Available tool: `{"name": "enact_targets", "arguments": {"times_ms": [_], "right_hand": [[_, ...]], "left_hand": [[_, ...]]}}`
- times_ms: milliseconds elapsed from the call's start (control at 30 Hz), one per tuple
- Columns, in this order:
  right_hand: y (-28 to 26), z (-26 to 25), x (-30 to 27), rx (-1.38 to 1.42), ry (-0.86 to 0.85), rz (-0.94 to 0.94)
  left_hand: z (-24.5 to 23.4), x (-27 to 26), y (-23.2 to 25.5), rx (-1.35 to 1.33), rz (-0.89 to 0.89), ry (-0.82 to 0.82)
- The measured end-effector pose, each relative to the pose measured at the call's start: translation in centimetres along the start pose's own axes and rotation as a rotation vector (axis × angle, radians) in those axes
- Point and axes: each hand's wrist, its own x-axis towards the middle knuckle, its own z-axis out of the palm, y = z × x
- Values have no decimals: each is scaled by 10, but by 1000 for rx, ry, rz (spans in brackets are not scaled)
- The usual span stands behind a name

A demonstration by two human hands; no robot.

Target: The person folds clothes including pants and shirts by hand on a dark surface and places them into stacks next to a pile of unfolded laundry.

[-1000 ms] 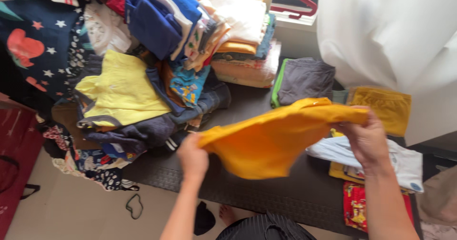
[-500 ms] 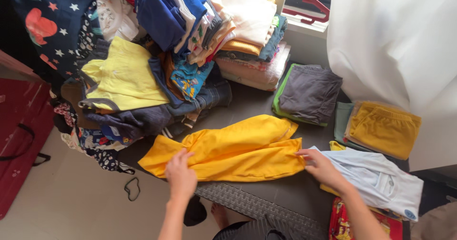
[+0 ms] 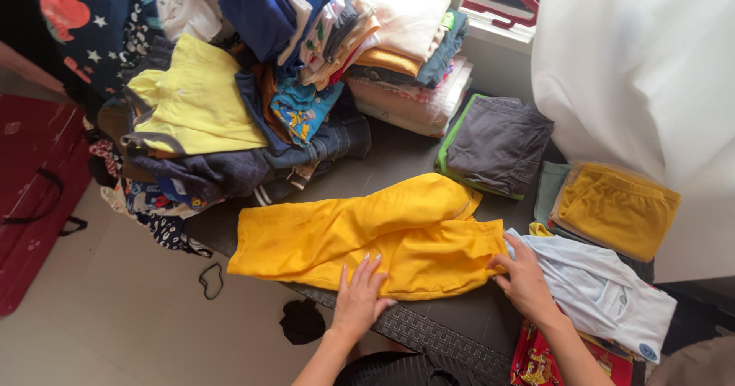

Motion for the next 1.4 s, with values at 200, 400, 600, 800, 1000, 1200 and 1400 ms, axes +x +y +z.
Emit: {"name": "enact_targets", "arguments": {"times_ms": [200, 400, 600, 800, 1000, 1200, 1400], "right_hand": [[3, -35, 2, 355, 269, -145], [-4, -70, 8, 228, -486, 220], [-26, -45, 49, 94, -217, 67], [-60, -2, 116, 289, 135, -494], [-65, -26, 114, -14, -698, -56], [-52, -59, 114, 584, -353, 146], [-83, -35, 91, 255, 469, 15]], "left_hand": [[-10, -4, -41, 175, -118, 203], [-70, -11, -74, -207, -403, -210], [-103, -22, -73, -7, -461, 304], [-89, -32, -107, 364, -241, 315], [-159, -28, -147, -121, -579, -541], [-201, 19, -143, -147, -395, 50], [-165, 63, -65, -97, -180, 877]]}}
